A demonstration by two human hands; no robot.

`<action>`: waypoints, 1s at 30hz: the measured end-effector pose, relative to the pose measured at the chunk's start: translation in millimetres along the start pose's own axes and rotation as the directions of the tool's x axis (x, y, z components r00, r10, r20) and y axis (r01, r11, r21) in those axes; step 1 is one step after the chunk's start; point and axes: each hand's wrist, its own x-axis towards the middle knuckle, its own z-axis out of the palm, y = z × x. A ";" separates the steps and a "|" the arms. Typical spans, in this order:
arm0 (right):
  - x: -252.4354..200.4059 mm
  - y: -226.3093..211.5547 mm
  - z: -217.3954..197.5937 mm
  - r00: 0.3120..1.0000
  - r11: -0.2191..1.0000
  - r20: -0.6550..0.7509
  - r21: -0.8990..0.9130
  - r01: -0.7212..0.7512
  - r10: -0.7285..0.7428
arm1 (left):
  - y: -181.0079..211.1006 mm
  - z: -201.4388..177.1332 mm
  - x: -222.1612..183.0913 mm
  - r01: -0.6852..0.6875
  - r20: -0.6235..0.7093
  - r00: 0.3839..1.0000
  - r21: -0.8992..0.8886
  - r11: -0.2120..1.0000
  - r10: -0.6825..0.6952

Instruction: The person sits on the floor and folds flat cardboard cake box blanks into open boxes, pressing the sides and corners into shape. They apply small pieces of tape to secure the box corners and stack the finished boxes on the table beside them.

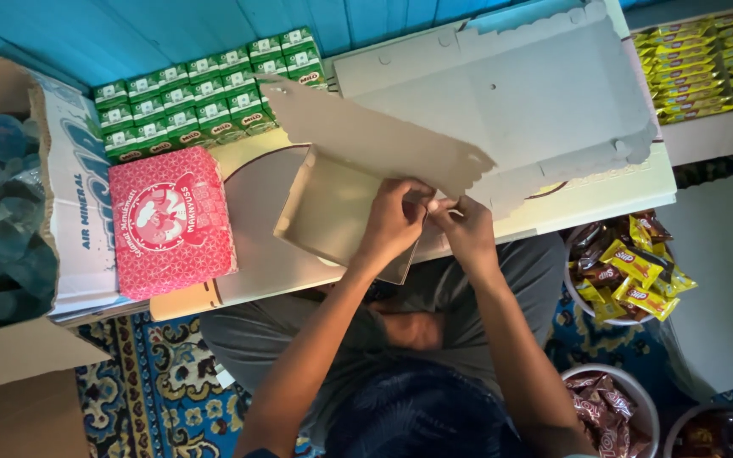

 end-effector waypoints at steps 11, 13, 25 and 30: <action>4.8 12.3 7.9 1.000 0.999 0.003 0.048 0.009 -0.009 | 15.7 -15.7 -29.2 -0.063 -0.065 0.996 -0.083 0.995 0.058; 1.4 5.5 6.2 1.000 1.000 0.006 -0.013 -0.016 0.016 | 24.3 -30.0 -39.7 -0.120 -0.070 0.990 -0.020 0.993 0.119; 62.0 -20.9 -17.8 0.990 0.912 0.086 -0.388 0.136 -0.111 | 13.0 -125.7 -89.3 0.170 -0.533 0.845 0.350 0.921 0.047; 73.8 -20.6 -14.0 0.977 0.776 0.141 -0.594 0.214 -0.161 | -13.0 -137.2 -84.1 0.323 -0.364 0.910 0.326 0.889 -0.197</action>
